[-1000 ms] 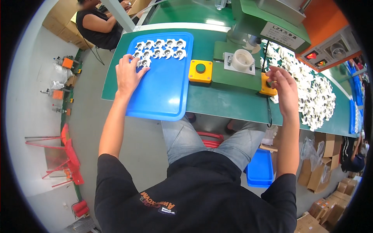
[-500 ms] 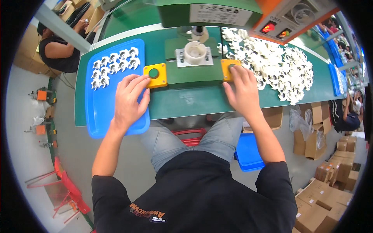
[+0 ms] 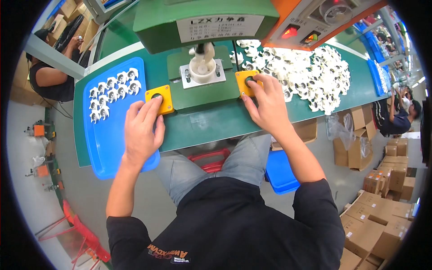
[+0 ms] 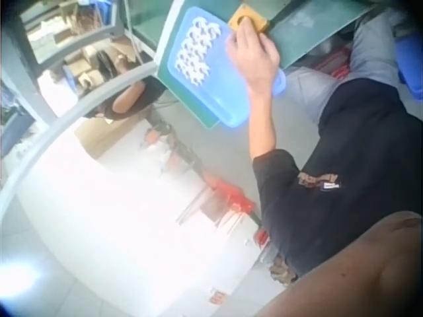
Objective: Assembling small plastic components using a pneumatic press machine in a factory setting.
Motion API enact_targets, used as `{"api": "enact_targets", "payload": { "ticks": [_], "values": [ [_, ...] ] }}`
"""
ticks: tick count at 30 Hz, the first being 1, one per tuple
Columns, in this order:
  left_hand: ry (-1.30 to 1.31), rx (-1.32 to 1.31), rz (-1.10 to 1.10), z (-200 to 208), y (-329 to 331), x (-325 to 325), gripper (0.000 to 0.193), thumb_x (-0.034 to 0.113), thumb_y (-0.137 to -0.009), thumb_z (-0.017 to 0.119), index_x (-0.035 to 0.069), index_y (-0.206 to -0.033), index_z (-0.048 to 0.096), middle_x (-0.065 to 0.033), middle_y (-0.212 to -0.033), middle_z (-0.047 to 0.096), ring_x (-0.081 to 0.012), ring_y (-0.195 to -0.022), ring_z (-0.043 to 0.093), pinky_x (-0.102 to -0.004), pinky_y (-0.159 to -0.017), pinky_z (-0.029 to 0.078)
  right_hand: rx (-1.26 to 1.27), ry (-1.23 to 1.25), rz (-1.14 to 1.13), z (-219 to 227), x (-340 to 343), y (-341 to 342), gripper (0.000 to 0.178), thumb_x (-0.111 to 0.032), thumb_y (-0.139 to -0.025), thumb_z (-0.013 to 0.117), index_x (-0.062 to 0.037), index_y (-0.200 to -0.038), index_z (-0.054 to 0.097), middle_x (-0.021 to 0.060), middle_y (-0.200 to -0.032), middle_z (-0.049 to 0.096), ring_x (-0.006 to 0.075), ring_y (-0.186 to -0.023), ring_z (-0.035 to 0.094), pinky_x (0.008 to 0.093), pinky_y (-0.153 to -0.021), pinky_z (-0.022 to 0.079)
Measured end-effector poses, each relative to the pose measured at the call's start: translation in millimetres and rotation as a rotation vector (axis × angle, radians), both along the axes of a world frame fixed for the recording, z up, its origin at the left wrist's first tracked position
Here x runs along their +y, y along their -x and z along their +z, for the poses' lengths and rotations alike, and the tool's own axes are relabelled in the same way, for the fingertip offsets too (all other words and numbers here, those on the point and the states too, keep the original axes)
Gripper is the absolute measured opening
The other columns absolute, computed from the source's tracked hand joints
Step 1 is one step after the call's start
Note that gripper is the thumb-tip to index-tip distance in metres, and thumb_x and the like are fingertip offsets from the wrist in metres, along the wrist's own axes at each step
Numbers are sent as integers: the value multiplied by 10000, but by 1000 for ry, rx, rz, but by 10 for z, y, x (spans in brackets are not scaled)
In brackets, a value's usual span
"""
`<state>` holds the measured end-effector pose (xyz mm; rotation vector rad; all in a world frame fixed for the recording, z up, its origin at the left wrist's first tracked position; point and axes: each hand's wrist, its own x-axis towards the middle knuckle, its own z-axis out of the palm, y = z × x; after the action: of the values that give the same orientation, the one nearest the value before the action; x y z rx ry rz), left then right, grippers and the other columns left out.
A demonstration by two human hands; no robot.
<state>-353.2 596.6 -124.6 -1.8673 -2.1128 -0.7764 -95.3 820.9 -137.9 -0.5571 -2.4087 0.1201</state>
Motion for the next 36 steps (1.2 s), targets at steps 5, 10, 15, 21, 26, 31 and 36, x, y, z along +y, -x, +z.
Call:
{"api": "enact_targets", "payload": {
  "ticks": [5, 10, 15, 21, 26, 31, 36],
  "values": [
    [-25, -33, -3, -2, 23, -14, 429, -27, -780, 694, -29, -1209, 670, -165, -1126, 706, -355, -980, 591, -423, -900, 505, 40, 88, 22, 83, 470, 63, 134, -119, -873, 698, -48, -980, 737, 110, -1036, 664, 344, -1032, 602, 448, -899, 482],
    [-56, -34, 9, 55, -56, 44, 405, -14, -781, 714, -28, -1184, 679, -168, -1111, 713, -364, -986, 595, -427, -900, 508, -215, 5, -108, -132, 1197, 133, 132, -130, -857, 666, -129, -900, 791, 69, -946, 663, 302, -960, 607, 422, -860, 497],
    [-61, -63, 40, 87, -50, 33, 363, 2, -800, 720, -17, -1161, 691, -172, -1094, 720, -374, -995, 599, -429, -905, 509, -371, 148, -13, -118, 1244, 274, 118, -171, -873, 676, -136, -896, 787, 76, -981, 649, 288, -1047, 591, 423, -933, 480],
    [-47, -268, 43, 237, -23, 204, 326, 77, -871, 714, 8, -1187, 686, -137, -1103, 714, -316, -1058, 630, -396, -925, 512, -183, 277, 43, -118, 1284, 185, 152, -164, -925, 633, -33, -960, 701, 144, -1024, 644, 354, -1022, 604, 429, -929, 493],
    [-97, -385, 3, 307, -119, 653, 421, 178, -861, 743, 6, -1235, 655, -140, -1142, 703, -299, -996, 632, -398, -905, 522, 29, 506, -73, 119, 1042, 209, 202, -171, -950, 614, 13, -1034, 619, 170, -952, 669, 325, -924, 646, 409, -865, 508],
    [-151, -688, 73, 518, -251, 1160, 566, 334, -793, 833, -4, -1218, 673, -125, -1127, 716, -211, -900, 655, -354, -754, 552, 201, 651, 24, 336, 733, 323, 195, -151, -984, 621, 34, -1043, 632, 88, -932, 684, 168, -889, 635, 325, -838, 512],
    [-119, -625, 63, 512, -240, 1237, 475, 330, -812, 828, -10, -1131, 734, -108, -1023, 752, -166, -816, 644, -326, -727, 541, 191, 720, 45, 469, 538, 502, 197, -152, -968, 630, 36, -1027, 639, 65, -905, 672, 137, -868, 625, 294, -814, 505]
  ]
}}
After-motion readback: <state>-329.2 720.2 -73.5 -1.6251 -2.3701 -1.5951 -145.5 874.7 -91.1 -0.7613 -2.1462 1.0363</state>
